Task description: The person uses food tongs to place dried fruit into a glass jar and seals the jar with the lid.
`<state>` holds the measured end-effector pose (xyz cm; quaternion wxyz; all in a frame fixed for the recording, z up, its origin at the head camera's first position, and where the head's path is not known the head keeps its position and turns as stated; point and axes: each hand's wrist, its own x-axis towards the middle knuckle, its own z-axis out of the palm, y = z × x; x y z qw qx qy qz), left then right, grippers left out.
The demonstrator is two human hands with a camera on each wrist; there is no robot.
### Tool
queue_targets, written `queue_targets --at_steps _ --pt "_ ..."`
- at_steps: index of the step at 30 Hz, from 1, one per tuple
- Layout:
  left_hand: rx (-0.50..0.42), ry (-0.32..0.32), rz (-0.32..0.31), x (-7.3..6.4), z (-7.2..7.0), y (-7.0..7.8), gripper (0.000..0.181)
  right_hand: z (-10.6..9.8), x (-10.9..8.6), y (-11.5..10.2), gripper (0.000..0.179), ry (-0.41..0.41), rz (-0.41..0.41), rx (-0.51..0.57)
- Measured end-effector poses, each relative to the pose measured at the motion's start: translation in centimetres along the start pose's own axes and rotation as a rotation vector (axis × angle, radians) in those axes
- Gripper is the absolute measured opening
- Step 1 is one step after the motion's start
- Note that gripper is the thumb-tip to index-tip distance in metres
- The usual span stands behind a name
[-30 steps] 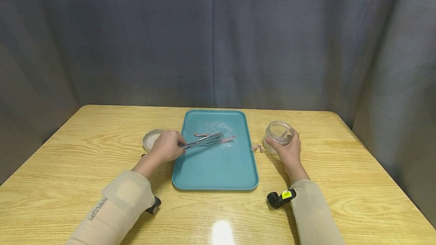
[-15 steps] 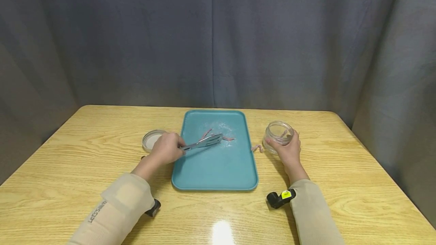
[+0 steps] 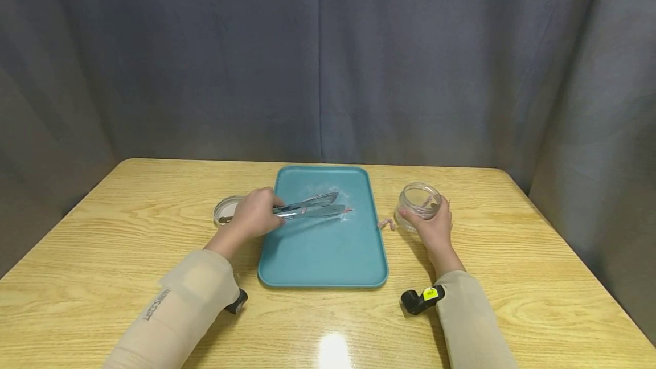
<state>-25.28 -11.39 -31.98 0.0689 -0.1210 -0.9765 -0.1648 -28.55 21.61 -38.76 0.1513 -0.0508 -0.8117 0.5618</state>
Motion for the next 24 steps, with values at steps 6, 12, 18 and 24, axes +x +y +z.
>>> queue_targets --at_steps 6,12,18,24 --pt "0.021 -0.005 -0.003 0.37 -0.08 0.22 0.029 0.12 -0.07 -0.04 0.093 0.004 -0.013 0.015" --pt "0.024 -0.010 -0.008 0.47 -0.02 0.14 0.026 0.15 0.01 -0.15 0.093 0.005 -0.018 0.011" --pt "0.004 -0.024 -0.021 0.41 0.08 0.06 0.021 0.13 0.10 -0.12 0.093 -0.003 -0.014 0.015" --pt "-0.015 -0.036 -0.011 0.31 0.17 0.03 0.018 0.11 0.13 -0.12 0.094 -0.006 -0.011 0.009"
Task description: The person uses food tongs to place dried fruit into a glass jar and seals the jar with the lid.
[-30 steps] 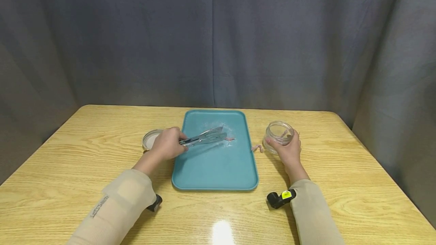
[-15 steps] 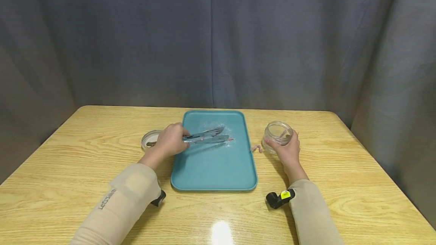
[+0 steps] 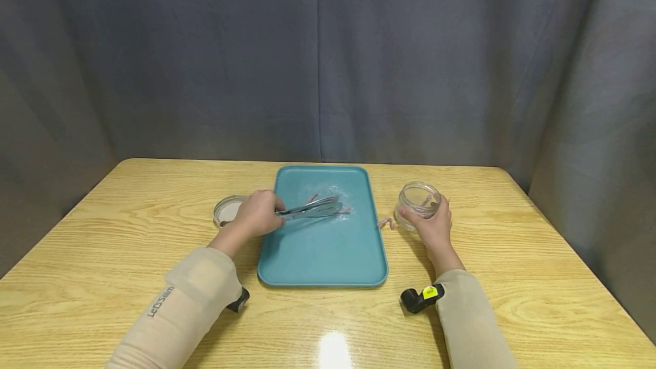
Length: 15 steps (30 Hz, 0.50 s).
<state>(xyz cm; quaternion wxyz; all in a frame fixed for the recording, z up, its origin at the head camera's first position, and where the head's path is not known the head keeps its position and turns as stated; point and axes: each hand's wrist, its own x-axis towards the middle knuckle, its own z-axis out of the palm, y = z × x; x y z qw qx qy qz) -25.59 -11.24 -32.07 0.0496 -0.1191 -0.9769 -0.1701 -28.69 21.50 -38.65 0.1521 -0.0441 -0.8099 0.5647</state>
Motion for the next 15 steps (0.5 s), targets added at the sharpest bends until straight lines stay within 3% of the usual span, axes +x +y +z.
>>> queue_targets --at_steps 10,15 --pt "-0.036 -0.023 -0.009 -0.28 0.20 0.24 0.016 0.04 0.04 0.02 0.094 0.002 -0.005 0.006" --pt "-0.033 -0.005 0.000 -0.47 0.40 0.32 0.014 0.06 0.01 0.11 0.094 0.008 0.004 0.001"
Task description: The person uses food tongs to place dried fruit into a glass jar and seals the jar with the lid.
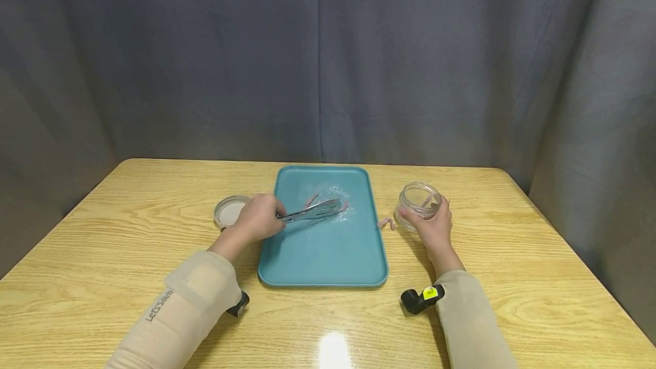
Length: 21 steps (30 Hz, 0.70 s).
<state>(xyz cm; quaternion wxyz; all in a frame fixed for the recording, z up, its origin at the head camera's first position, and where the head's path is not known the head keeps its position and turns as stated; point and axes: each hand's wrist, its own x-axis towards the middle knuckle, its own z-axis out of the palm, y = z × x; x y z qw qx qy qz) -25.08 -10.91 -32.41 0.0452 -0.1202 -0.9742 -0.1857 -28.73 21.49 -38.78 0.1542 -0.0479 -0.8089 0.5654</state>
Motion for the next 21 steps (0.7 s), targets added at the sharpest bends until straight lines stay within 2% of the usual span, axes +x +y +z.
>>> queue_targets --at_steps 12,21 --pt "0.004 0.031 -0.013 -0.17 0.17 -0.11 0.015 -0.04 0.03 0.00 0.093 -0.003 -0.012 -0.004" --pt "-0.006 0.040 -0.036 -0.28 0.10 -0.15 0.013 -0.02 -0.02 -0.03 0.095 -0.002 0.020 -0.030"
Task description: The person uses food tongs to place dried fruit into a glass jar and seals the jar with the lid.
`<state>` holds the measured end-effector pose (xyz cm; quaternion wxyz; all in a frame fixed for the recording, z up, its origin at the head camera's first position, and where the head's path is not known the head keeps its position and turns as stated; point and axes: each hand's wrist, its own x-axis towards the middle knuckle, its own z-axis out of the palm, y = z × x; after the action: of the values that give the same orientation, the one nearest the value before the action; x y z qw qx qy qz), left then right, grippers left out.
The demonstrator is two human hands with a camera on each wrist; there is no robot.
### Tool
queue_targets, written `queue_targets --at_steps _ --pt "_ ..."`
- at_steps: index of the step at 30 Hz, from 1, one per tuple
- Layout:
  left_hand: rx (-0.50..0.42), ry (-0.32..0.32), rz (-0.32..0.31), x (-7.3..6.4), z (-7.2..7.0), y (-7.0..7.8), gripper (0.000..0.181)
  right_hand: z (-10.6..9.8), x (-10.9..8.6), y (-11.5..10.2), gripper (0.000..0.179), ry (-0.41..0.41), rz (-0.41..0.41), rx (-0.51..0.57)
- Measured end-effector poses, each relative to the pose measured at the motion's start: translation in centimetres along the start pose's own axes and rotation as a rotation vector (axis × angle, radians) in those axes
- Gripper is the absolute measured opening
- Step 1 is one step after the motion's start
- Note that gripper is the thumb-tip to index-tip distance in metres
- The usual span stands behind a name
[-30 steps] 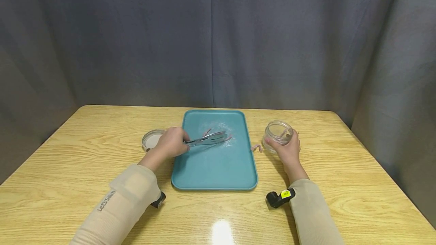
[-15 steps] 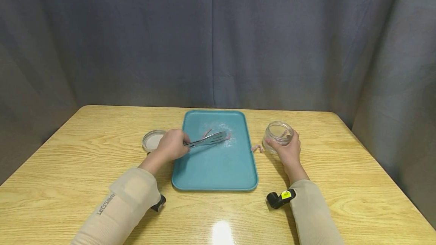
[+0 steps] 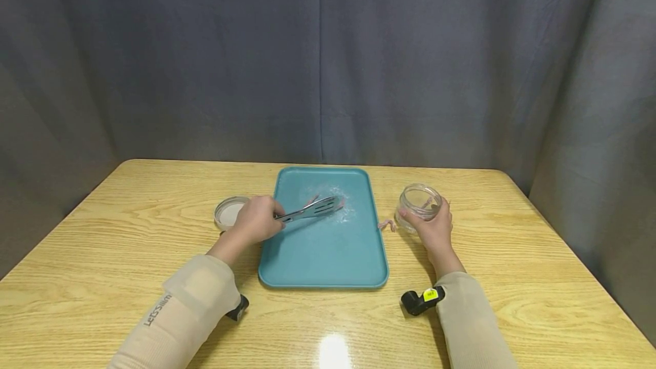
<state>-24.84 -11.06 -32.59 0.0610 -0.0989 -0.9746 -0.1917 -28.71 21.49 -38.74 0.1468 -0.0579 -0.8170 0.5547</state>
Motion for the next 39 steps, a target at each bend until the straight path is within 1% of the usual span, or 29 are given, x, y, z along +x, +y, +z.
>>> queue_targets --at_steps 8,13,16,20,23,28,31,39 --pt "-0.023 0.004 -0.023 0.1 -0.3 0.2 0.014 0.0 0.0 0.0 0.094 -0.006 -0.017 0.012" --pt "-0.032 0.027 -0.003 0.3 -0.6 0.3 0.013 0.0 0.0 0.0 0.094 -0.007 -0.015 0.016" --pt "-0.052 0.045 0.007 0.6 -0.9 0.4 0.011 0.0 0.0 0.0 0.093 -0.007 -0.024 0.022" --pt "-0.089 0.057 0.007 0.9 -1.3 0.7 0.013 0.0 0.1 0.1 0.091 -0.005 -0.037 0.028" --pt "-0.099 0.065 0.012 1.2 -1.6 0.9 0.014 0.0 0.0 0.1 0.090 -0.002 -0.041 0.034" --pt "-0.100 0.089 0.021 1.6 -2.1 1.6 0.015 0.0 0.0 0.1 0.090 0.001 -0.038 0.035" --pt "-0.097 0.109 0.045 2.0 -2.3 2.2 0.015 -0.1 0.0 0.1 0.091 0.002 -0.036 0.029" --pt "-0.136 0.144 0.085 2.8 -2.8 3.8 0.013 0.0 0.1 0.2 0.090 0.007 -0.035 0.035"
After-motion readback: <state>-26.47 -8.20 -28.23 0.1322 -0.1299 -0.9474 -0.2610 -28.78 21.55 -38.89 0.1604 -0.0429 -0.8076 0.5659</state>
